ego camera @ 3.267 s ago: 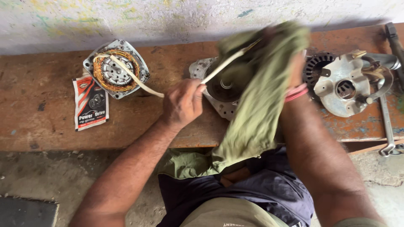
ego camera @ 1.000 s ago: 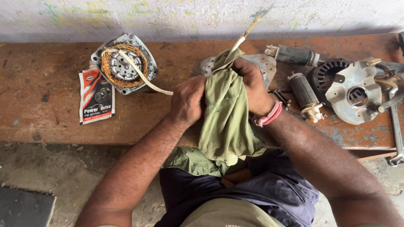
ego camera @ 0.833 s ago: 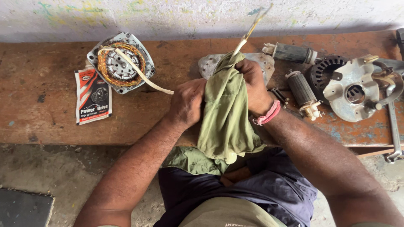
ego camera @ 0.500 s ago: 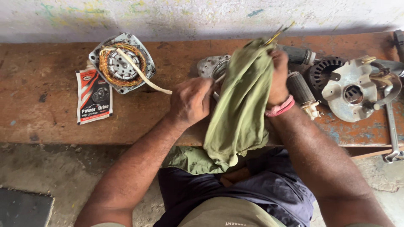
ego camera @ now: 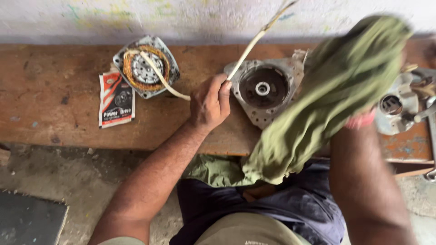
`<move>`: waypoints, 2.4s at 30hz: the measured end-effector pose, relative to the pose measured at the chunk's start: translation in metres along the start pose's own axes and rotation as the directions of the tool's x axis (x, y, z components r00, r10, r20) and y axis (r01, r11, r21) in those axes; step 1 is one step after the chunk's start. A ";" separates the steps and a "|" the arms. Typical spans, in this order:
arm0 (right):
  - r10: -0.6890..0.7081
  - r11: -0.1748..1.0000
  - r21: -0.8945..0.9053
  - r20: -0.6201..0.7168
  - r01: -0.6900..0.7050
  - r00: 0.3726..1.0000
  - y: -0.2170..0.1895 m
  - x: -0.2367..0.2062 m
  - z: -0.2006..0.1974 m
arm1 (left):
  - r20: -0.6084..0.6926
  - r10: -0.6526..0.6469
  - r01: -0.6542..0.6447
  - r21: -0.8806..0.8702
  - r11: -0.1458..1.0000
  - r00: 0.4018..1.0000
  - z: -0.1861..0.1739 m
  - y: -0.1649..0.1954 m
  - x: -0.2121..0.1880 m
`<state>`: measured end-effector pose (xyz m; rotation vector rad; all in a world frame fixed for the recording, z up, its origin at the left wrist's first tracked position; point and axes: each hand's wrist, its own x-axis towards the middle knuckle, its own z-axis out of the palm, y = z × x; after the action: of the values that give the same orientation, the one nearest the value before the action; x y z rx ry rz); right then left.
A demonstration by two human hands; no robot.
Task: The person cleans a motor housing with a cloth, then handles and routes a wire through the housing and a stator assembly. They wipe the wire and housing repeatedly and adjust the wire path between components.
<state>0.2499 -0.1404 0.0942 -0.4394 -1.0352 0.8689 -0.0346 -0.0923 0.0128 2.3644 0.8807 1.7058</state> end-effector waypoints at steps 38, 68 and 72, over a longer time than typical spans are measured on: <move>0.154 0.884 -0.466 0.383 0.047 0.911 0.058 0.020 0.005 | 0.192 0.074 -0.072 -0.020 0.997 0.979 -0.004 0.015 0.016; 0.285 0.768 -0.631 0.179 -0.113 0.942 0.029 0.017 -0.003 | 0.617 -0.222 0.486 -0.298 0.822 0.755 0.044 0.002 0.080; 0.183 0.592 -0.800 0.255 0.101 0.950 0.023 0.014 0.008 | 0.621 -0.290 0.479 -0.158 0.863 0.728 0.040 0.017 0.080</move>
<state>0.2360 -0.1160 0.0898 -1.1355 -1.7277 0.4496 0.0241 -0.0561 0.0720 2.0840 0.8359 0.8021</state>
